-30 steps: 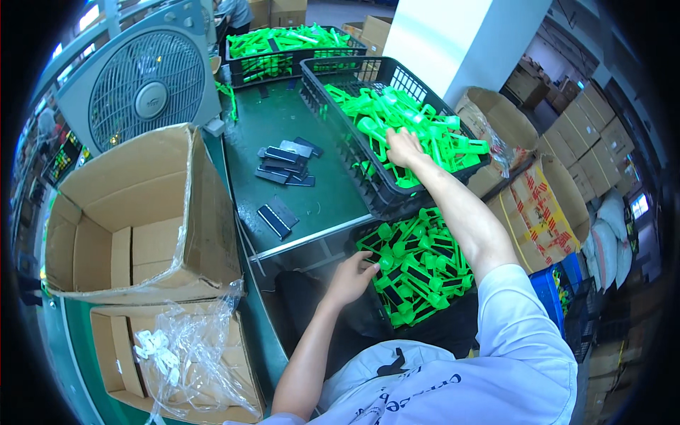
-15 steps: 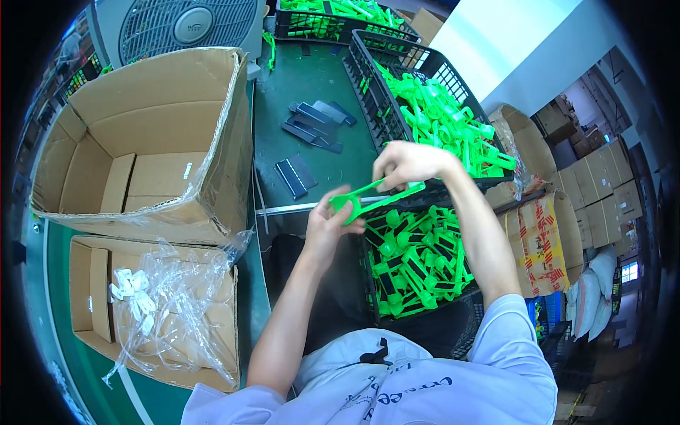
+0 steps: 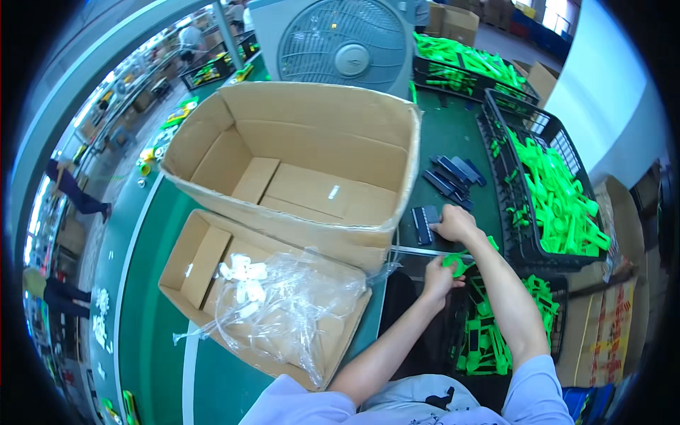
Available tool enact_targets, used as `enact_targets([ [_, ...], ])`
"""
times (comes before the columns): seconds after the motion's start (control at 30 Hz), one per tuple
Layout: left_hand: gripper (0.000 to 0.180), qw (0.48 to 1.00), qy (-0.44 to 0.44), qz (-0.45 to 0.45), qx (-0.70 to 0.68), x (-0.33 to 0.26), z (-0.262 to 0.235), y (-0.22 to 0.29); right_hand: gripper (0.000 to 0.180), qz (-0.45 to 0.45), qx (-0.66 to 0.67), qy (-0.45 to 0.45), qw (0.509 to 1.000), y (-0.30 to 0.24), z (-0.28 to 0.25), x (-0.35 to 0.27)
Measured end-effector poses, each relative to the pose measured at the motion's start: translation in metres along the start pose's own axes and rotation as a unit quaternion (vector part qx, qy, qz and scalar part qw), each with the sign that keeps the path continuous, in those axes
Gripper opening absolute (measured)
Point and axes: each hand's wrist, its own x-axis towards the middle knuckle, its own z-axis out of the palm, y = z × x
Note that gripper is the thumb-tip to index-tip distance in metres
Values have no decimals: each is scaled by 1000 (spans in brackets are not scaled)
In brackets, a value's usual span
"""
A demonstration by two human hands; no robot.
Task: The person transfers plastic frames from a large cardboard barrel into a crate, then assembles rectangular solar panels into the plastic frames by hand and places the assembled pieces into a basket.
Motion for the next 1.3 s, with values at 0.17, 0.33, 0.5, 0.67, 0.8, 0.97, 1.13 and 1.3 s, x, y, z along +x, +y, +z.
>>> enact_targets([
  [0.17,20,1000,9,12,20,-6,-4,-3,40,25,32,3,999,-7,17,7],
  [0.33,19,1000,7,2,24,-8,-5,-2,29,63,230,32,971,10,28,16],
  [0.5,18,996,14,23,85,-9,5,3,16,-35,380,208,901,50,4,-10],
  [0.67,22,999,-13,19,38,-14,-4,21,19,-76,356,359,859,47,-19,-99],
  [0.8,31,989,-135,7,-63,-8,-7,21,25,1,477,375,794,56,-15,-145],
  [0.97,27,974,-206,-19,-89,-15,-2,13,21,35,432,373,820,68,7,-161],
  [1.13,24,979,-193,-3,-61,-20,-1,14,23,4,345,445,827,59,6,-165],
  [1.3,25,978,-199,-1,-59,-20,0,16,17,19,420,453,786,48,10,-162],
])
